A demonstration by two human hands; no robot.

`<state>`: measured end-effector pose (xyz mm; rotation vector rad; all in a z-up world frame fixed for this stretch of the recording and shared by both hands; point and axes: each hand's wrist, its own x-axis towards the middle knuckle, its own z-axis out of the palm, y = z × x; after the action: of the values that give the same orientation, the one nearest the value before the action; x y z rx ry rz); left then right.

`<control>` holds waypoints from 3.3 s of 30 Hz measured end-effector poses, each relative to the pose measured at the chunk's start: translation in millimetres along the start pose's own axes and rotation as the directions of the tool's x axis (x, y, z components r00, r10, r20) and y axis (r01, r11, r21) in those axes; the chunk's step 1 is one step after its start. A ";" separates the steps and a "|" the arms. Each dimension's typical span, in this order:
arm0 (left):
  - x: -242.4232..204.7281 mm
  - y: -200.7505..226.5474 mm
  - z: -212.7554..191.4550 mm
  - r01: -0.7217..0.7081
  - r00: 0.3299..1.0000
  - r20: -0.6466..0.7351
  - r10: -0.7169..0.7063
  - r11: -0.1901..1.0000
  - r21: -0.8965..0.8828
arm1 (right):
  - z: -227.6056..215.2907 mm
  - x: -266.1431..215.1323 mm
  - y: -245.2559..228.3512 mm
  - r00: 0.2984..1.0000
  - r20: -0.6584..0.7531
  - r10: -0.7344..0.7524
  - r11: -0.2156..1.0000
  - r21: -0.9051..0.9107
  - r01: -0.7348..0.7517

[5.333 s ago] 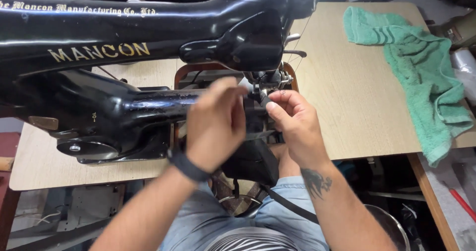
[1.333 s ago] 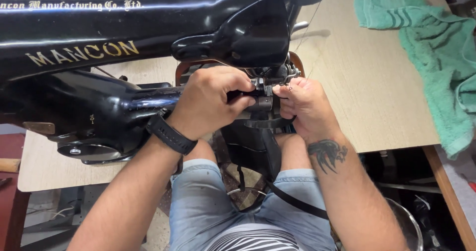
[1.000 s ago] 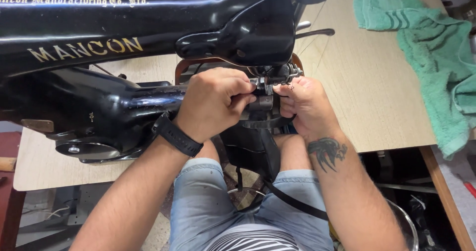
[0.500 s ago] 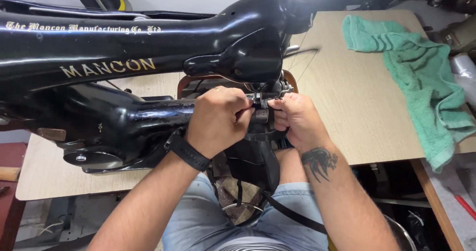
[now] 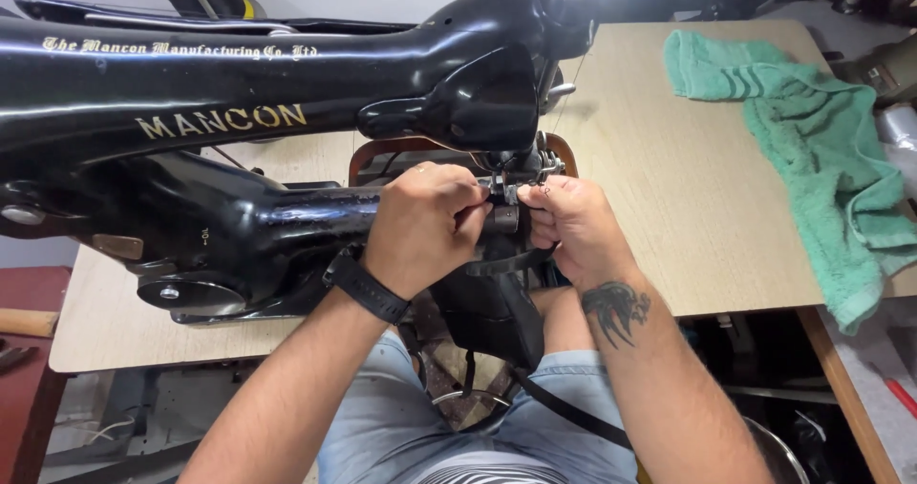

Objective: Repairing a black bag by sewing a seam with a heavy-duty machine and then assembling a buckle onto a strap.

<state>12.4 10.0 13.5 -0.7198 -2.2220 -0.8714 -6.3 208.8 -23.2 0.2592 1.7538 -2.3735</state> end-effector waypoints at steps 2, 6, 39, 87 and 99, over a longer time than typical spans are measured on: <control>-3.0 -0.5 0.5 -0.003 1.000 0.007 0.003 1.000 0.020 | -2.1 1.8 1.4 1.000 -0.010 -0.020 1.000 -0.011 0.020; -9.0 5.6 1.1 0.001 1.000 0.009 -0.001 0.999 0.053 | -4.2 1.1 -4.7 0.999 -0.002 -0.053 0.996 -0.071 0.052; -28.6 32.6 -14.1 0.137 0.982 0.116 -0.151 0.983 0.118 | -6.4 -46.8 17.2 0.978 -0.153 -0.139 0.990 -0.016 0.138; -19.7 42.8 3.1 0.363 0.931 0.048 -0.361 0.929 -0.066 | -0.4 -66.3 26.1 0.955 0.050 -0.293 0.913 -0.282 0.295; -51.5 48.8 40.5 0.217 0.946 -0.243 -0.214 0.976 -0.015 | 17.0 -72.8 47.4 0.995 0.045 -0.090 0.996 0.014 0.090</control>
<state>64.2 57.6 -28.2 -0.3450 -2.1066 -0.9942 75.3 181.7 -44.4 0.1286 1.7665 -2.4322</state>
